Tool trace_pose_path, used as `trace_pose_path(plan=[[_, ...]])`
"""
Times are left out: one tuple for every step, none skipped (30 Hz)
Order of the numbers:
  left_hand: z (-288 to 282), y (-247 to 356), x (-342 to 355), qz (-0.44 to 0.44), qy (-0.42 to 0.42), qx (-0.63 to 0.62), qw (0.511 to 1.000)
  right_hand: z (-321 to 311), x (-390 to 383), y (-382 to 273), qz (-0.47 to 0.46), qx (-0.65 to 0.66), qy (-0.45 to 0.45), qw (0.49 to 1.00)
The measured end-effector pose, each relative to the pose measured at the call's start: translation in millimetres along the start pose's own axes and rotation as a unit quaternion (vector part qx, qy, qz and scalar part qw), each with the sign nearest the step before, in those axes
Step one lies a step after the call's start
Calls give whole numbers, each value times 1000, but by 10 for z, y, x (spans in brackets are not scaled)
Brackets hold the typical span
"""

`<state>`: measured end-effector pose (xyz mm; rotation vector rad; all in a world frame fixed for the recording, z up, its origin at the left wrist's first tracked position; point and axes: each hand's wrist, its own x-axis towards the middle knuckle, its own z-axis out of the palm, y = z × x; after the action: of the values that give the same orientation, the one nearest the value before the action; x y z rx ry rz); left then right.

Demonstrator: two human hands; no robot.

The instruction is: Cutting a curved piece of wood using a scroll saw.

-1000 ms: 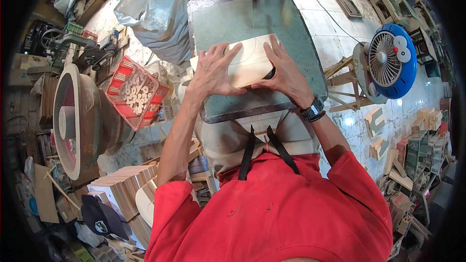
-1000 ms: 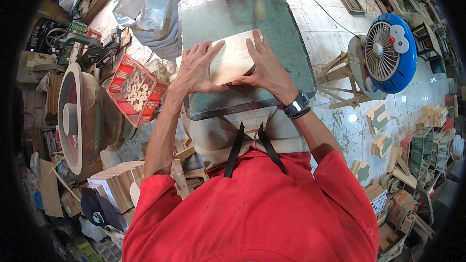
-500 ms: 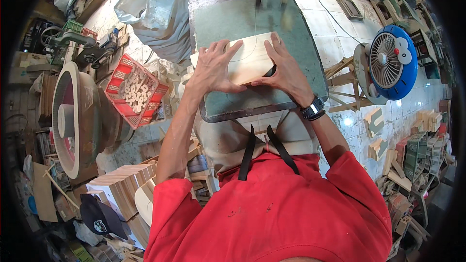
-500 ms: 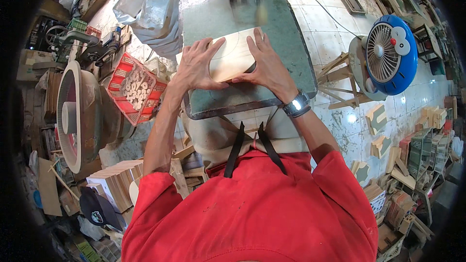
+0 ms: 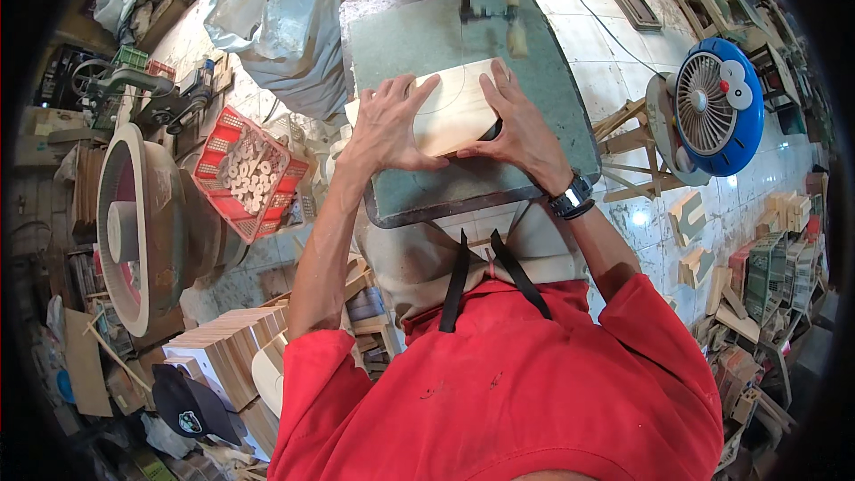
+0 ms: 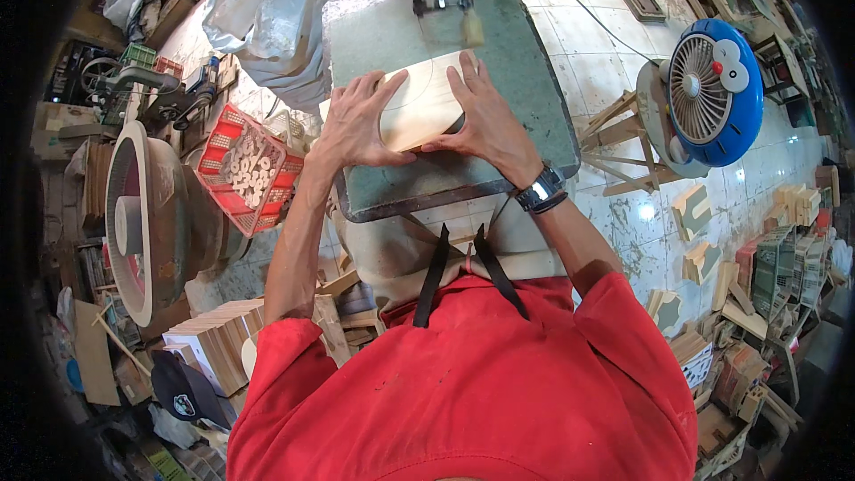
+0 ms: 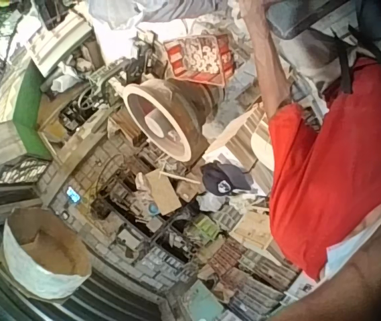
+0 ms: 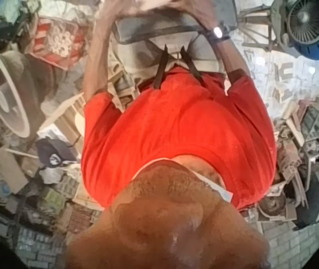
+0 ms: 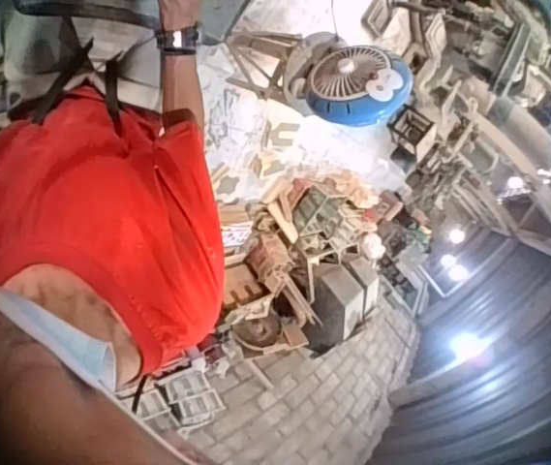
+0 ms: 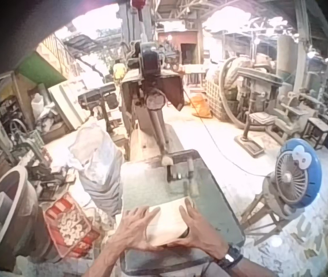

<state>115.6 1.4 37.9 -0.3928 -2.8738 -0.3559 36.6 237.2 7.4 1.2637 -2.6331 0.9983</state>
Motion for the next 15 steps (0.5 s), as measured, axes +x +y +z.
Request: trace_pose_path(plan=[[-5, -4, -4, 4, 3, 0, 1000, 6, -4, -6, 0, 0, 1, 1000], [-17, -6, 14, 8, 9, 2, 1000, 10, -1, 0, -7, 3, 10, 1000], [-29, -1, 24, 9, 11, 3, 1000, 14, 1, 5, -15, 6, 18, 1000], [-43, 9, 24, -11, -27, -10, 1000, 14, -6, 5, -16, 4, 20, 1000], [-61, 14, 26, -31, -65, -22, 997, 18, -17, -6, -17, 9, 22, 1000], [-67, 7, 30, -29, -64, -20, 997, 24, -20, -7, -17, 13, 25, 999], [-64, -7, 33, -24, -60, -22, 998, 38, -14, 6, -18, 12, 27, 999], [-49, -27, 23, -21, -58, -25, 998, 57, -14, 4, -20, 14, 30, 999], [-30, -52, 20, -19, -57, -24, 998, 68, -12, 6, -23, 17, 33, 999], [-11, -77, 20, -3, -32, -17, 999, 72, -10, 13, -23, 17, 35, 999], [-12, -80, 28, 14, -7, -12, 1000, 74, -10, 15, -19, 16, 34, 999], [-12, -82, 32, 15, -7, -12, 1000, 79, -10, 15, -15, 16, 33, 999], [-11, -81, 30, 13, -14, -16, 1000, 87, -15, 15, -15, 16, 34, 999], [-24, -83, 38, 9, -19, -19, 1000, 83, -1, 14, -18, 6, 38, 999], [-22, -96, 33, 9, -17, -17, 1000, 79, 9, 9, -21, -4, 42, 999]])
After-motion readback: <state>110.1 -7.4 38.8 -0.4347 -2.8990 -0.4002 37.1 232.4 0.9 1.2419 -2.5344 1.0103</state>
